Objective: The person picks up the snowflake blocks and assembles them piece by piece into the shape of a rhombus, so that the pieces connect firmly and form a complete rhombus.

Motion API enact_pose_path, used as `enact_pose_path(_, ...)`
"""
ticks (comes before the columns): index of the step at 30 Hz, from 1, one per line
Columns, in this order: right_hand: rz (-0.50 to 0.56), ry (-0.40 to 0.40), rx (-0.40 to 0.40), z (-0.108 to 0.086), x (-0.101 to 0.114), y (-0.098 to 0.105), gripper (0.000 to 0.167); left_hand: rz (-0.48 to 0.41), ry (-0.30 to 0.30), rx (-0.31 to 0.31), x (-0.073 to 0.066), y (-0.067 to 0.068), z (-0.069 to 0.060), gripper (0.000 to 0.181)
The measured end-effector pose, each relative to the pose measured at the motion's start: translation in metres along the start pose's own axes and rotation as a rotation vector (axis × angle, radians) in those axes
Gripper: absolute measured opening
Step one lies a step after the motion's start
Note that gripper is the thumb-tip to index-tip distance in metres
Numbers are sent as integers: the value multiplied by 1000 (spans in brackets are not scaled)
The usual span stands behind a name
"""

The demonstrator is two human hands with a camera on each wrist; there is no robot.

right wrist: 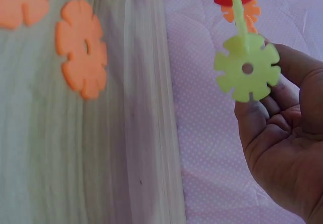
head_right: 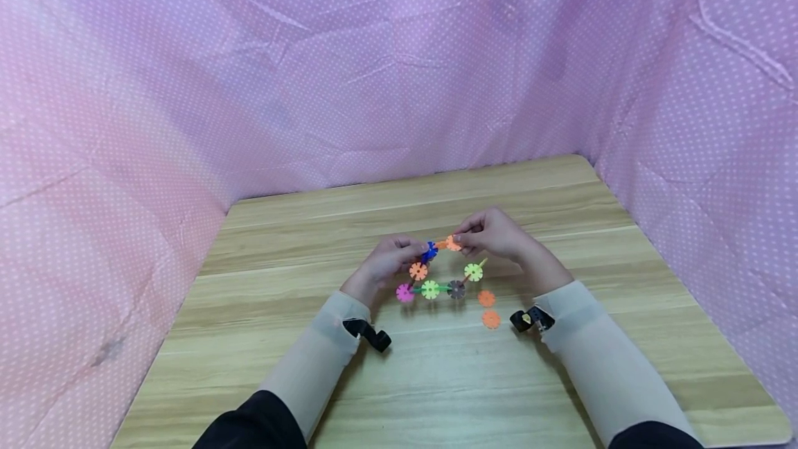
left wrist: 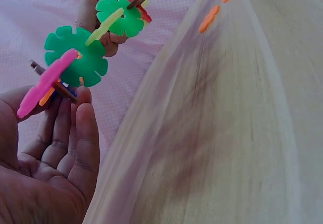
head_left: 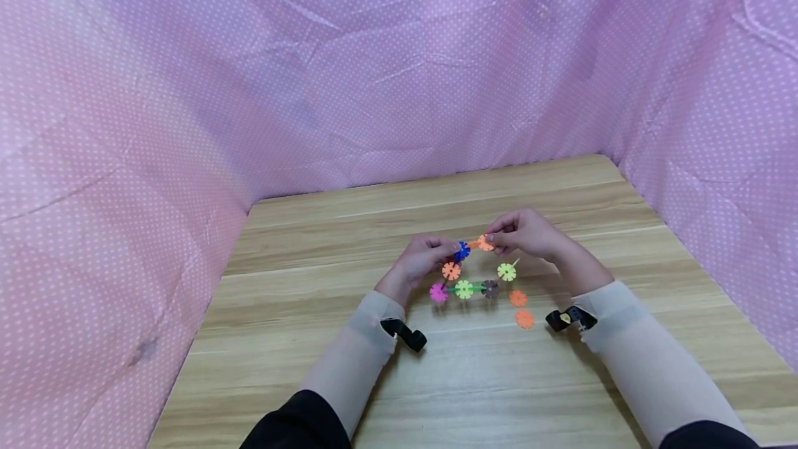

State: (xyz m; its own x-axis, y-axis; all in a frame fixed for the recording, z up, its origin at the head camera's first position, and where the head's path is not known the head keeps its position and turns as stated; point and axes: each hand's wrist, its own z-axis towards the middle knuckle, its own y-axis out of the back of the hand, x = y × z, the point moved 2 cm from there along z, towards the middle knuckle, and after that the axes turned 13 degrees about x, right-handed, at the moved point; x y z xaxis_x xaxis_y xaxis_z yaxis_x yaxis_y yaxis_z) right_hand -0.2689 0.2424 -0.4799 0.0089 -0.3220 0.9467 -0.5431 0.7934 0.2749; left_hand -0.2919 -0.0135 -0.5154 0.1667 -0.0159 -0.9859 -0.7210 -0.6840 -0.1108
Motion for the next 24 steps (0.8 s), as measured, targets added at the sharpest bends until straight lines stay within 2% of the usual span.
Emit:
enact_pose_path(6, 65, 14, -26, 4, -1, -5, 23, -41, 9, -25, 1, -1, 1, 11)
enact_pose_path(10, 91, 26, -35, 5, -2, -7, 21, -32, 0, -66, 2, -2, 1, 9)
enact_pose_path(18, 125, 13, -22, 7, -2, -13, 23, -14, 24, -120, 3, 0, 2, 16)
enact_pose_path(24, 41, 9, 49, 2, -1, -4, 35, -16, 59, -109, 2, 3, -1, 17)
